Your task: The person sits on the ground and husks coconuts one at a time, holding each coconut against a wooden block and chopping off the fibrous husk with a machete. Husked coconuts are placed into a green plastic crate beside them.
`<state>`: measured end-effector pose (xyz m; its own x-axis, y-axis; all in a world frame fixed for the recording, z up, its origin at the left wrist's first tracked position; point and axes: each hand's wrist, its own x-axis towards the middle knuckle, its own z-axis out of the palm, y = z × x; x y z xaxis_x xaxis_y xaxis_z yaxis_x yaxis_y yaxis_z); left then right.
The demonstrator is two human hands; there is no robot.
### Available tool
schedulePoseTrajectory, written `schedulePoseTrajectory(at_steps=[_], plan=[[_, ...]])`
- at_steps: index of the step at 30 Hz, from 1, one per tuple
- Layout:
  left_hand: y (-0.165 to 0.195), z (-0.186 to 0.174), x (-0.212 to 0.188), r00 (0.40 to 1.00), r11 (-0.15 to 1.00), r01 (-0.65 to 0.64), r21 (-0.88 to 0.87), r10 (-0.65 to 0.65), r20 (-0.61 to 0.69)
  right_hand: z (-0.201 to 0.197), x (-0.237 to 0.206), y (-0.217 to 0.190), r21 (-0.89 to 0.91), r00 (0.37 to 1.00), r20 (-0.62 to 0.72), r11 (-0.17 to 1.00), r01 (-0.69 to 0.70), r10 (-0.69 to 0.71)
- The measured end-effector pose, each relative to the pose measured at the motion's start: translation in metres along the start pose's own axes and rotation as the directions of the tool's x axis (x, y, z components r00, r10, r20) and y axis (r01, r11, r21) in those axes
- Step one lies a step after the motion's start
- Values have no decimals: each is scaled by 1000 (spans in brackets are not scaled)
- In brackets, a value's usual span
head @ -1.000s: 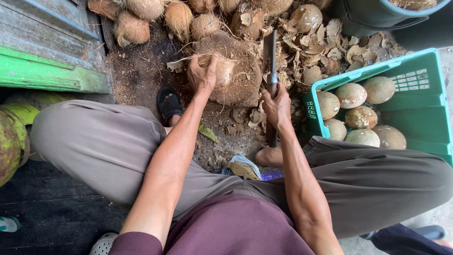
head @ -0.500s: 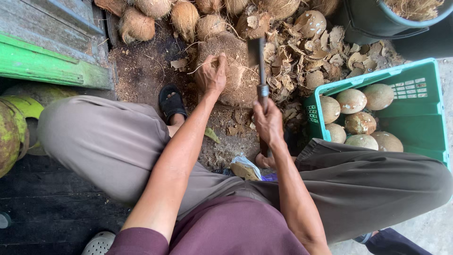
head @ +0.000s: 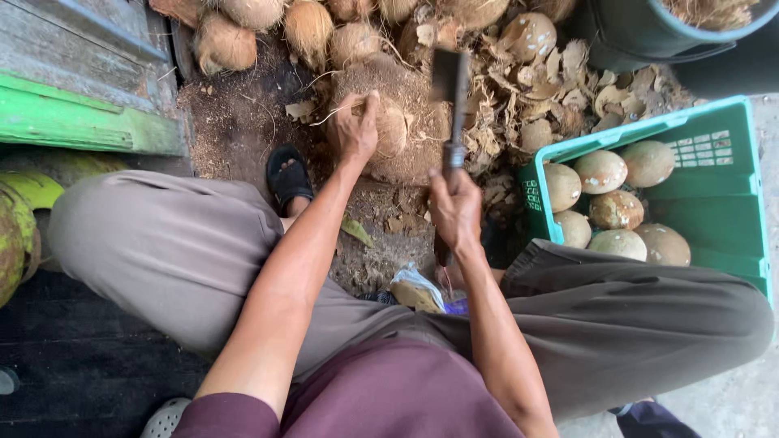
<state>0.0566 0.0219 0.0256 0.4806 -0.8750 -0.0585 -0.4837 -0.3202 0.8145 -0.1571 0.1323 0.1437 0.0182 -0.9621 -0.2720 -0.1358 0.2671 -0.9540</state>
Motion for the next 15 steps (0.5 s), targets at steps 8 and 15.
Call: schedulePoseTrajectory(at_steps=[8, 15], plan=[[3, 6, -10, 994, 896, 9, -444, 42, 105, 17, 3, 9, 117, 999, 2, 993, -36, 36], [8, -2, -10, 998, 972, -43, -232, 52, 32, -4, 3, 16, -44, 997, -59, 998, 49, -52]])
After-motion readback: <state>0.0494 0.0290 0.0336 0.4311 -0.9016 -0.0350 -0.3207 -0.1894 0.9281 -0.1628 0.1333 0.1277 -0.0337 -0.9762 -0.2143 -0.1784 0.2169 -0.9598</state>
